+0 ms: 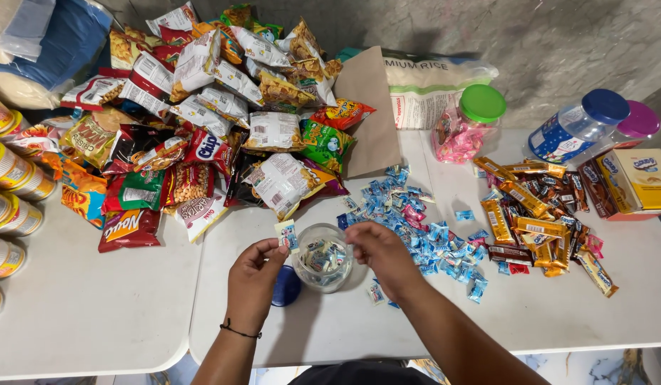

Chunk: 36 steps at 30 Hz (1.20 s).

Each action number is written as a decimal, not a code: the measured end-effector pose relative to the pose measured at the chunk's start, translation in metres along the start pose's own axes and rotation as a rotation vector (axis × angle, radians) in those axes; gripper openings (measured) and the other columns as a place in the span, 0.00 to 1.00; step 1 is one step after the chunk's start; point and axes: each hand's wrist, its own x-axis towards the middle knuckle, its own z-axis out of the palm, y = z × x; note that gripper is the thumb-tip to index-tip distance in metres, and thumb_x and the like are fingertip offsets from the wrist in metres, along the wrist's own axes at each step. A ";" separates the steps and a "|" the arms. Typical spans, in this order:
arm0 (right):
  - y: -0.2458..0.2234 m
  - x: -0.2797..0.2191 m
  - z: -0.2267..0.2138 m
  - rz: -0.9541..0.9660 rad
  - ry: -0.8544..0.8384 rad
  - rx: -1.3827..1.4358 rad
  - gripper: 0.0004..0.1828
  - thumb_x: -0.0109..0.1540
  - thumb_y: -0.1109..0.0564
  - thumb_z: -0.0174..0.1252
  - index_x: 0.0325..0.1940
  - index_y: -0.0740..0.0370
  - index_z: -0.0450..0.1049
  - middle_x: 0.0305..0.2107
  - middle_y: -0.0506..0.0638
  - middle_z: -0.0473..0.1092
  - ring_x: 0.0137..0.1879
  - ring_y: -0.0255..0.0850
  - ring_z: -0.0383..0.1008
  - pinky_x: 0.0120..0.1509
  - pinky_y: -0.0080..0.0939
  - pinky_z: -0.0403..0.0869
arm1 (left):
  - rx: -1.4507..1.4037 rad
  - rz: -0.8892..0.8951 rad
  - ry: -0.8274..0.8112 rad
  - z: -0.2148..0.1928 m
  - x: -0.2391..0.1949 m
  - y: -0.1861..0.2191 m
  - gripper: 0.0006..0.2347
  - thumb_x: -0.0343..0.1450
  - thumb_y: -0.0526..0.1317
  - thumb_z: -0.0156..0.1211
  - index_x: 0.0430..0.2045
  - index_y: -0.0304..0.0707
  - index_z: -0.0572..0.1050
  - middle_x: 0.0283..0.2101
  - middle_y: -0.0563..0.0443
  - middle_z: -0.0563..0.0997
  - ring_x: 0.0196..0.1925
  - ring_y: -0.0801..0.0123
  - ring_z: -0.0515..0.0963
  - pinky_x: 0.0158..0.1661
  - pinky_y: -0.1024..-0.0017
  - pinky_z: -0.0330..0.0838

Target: The person sorts small blue-wrapped candies from a pile on a table and places them into a clear plastic jar. The person repeatedly picks up candies and drops them into the jar, then secures the jar with a blue lid at the end.

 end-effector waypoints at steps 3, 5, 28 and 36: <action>-0.013 -0.014 -0.010 0.111 0.067 0.322 0.08 0.63 0.54 0.56 0.43 0.59 0.74 0.32 0.45 0.71 0.34 0.35 0.67 0.40 0.39 0.71 | 0.017 -0.007 0.000 0.001 0.002 -0.003 0.10 0.71 0.38 0.65 0.42 0.30 0.81 0.37 0.53 0.85 0.30 0.83 0.73 0.33 0.82 0.68; -0.009 -0.016 -0.019 0.138 0.098 0.349 0.08 0.63 0.53 0.56 0.43 0.59 0.73 0.32 0.45 0.71 0.34 0.35 0.67 0.41 0.40 0.71 | 0.026 -0.005 -0.003 0.003 0.002 -0.003 0.10 0.71 0.38 0.65 0.42 0.30 0.81 0.37 0.53 0.85 0.30 0.83 0.74 0.34 0.82 0.69; 0.002 -0.035 -0.057 0.204 0.216 0.397 0.07 0.63 0.52 0.56 0.40 0.57 0.73 0.31 0.44 0.70 0.35 0.35 0.67 0.42 0.40 0.71 | 0.322 0.002 -0.132 0.032 -0.010 0.029 0.09 0.67 0.39 0.69 0.35 0.34 0.84 0.30 0.59 0.84 0.23 0.84 0.68 0.26 0.81 0.67; 0.006 -0.038 -0.087 0.163 0.305 0.405 0.08 0.64 0.51 0.56 0.39 0.57 0.74 0.30 0.43 0.70 0.35 0.34 0.66 0.41 0.40 0.69 | 0.522 0.407 -0.367 0.046 -0.041 0.041 0.07 0.67 0.41 0.69 0.33 0.39 0.84 0.29 0.53 0.84 0.22 0.75 0.75 0.25 0.75 0.71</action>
